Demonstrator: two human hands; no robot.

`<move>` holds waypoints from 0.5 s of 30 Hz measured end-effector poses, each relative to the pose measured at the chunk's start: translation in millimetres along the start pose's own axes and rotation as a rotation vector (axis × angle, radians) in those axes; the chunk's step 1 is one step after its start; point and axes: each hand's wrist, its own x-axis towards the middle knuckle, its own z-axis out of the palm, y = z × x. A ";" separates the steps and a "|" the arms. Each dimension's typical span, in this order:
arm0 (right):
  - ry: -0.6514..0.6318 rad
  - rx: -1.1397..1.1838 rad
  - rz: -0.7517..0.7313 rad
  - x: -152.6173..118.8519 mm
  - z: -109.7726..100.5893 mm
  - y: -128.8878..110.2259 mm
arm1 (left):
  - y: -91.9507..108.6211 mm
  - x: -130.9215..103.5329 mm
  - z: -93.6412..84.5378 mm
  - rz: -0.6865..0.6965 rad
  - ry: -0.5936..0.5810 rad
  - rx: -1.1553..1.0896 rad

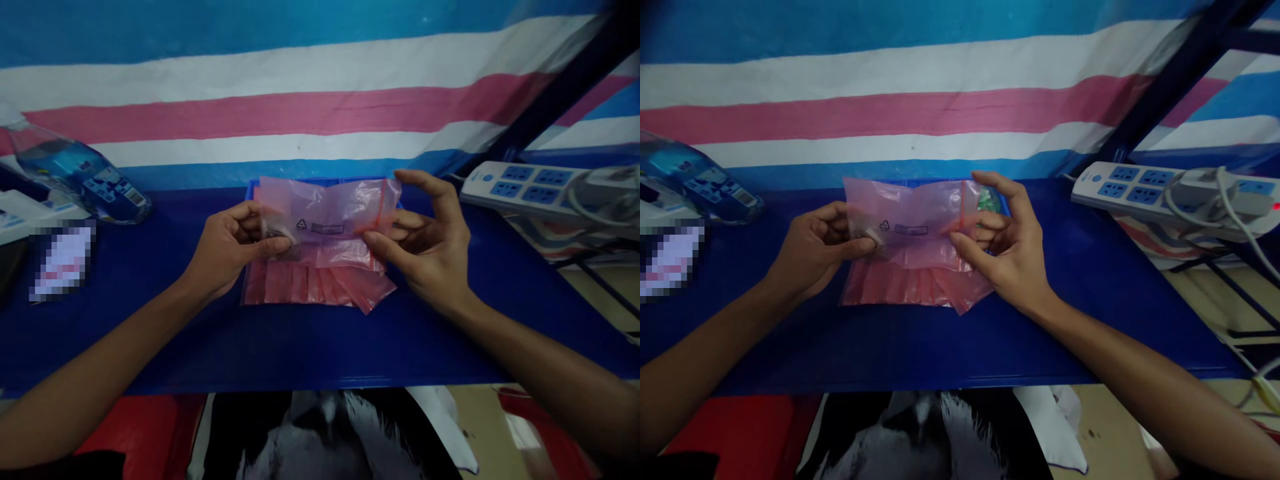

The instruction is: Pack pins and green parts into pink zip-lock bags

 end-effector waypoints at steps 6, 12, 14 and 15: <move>0.031 0.029 0.033 0.3 1.8 0.2 | 0.5 0.4 -1.3 0.042 0.031 -0.030; 0.138 -0.267 -0.105 -1.2 -2.9 -3.6 | 0.5 -1.3 0.7 0.265 0.100 0.249; 0.120 -0.382 -0.236 -1.8 -6.7 -3.2 | 3.4 -3.5 -0.1 0.460 0.138 0.469; 0.101 -0.401 -0.327 -1.8 -8.5 -2.7 | 4.8 -4.7 -1.4 0.575 0.158 0.579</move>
